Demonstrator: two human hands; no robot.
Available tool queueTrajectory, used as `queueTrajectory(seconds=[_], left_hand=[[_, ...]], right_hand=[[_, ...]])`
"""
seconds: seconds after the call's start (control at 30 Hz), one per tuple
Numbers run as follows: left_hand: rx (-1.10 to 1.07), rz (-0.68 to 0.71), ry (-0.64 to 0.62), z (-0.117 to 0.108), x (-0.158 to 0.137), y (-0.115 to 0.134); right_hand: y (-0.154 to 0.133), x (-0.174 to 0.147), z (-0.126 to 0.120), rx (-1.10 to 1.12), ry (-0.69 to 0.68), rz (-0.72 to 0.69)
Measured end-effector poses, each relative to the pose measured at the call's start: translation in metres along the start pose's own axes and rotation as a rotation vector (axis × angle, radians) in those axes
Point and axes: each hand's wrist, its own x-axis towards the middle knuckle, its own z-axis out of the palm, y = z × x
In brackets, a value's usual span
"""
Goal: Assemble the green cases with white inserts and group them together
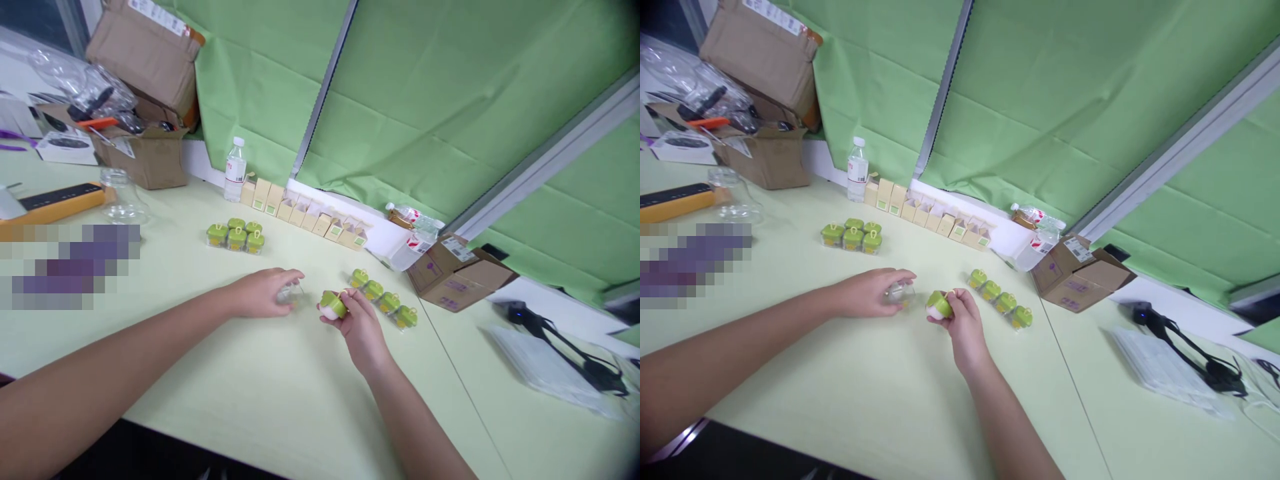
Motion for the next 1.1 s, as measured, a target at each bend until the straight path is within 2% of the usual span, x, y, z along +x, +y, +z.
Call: queueTrajectory(seconds=[0.1, 0.17, 0.23, 0.37, 0.5, 0.6, 0.77, 0.97, 1.1], left_hand=[[0.11, -0.113, 0.095, -0.001, 0.002, -0.011], [0.15, -0.121, 0.142, -0.001, 0.003, -0.014], [0.172, -0.046, 0.188, -0.002, 0.003, -0.013], [0.183, 0.203, 0.253, -0.003, 0.002, 0.001], [0.161, 0.412, 0.244, 0.0, -0.002, 0.02], [0.147, 0.479, 0.203, 0.006, -0.004, 0.026], [0.065, 0.534, 0.126, 0.011, -0.003, 0.027], [0.048, 0.553, 0.107, 0.015, -0.003, 0.032], [0.099, 0.492, 0.133, 0.021, -0.002, 0.033]], right_hand=[[-0.002, 0.002, -0.001, 0.103, 0.016, 0.172], [-0.003, 0.0, 0.002, 0.129, -0.012, 0.245], [-0.003, -0.003, 0.004, 0.113, -0.068, 0.25], [-0.005, -0.009, 0.008, 0.001, -0.144, 0.217], [-0.006, -0.012, 0.01, -0.054, -0.188, 0.238], [-0.004, -0.013, 0.011, -0.069, -0.234, 0.246], [-0.001, -0.016, 0.013, -0.034, -0.359, 0.231], [0.001, -0.015, 0.019, -0.006, -0.34, 0.239], [-0.001, -0.016, 0.019, -0.004, -0.365, 0.178]])
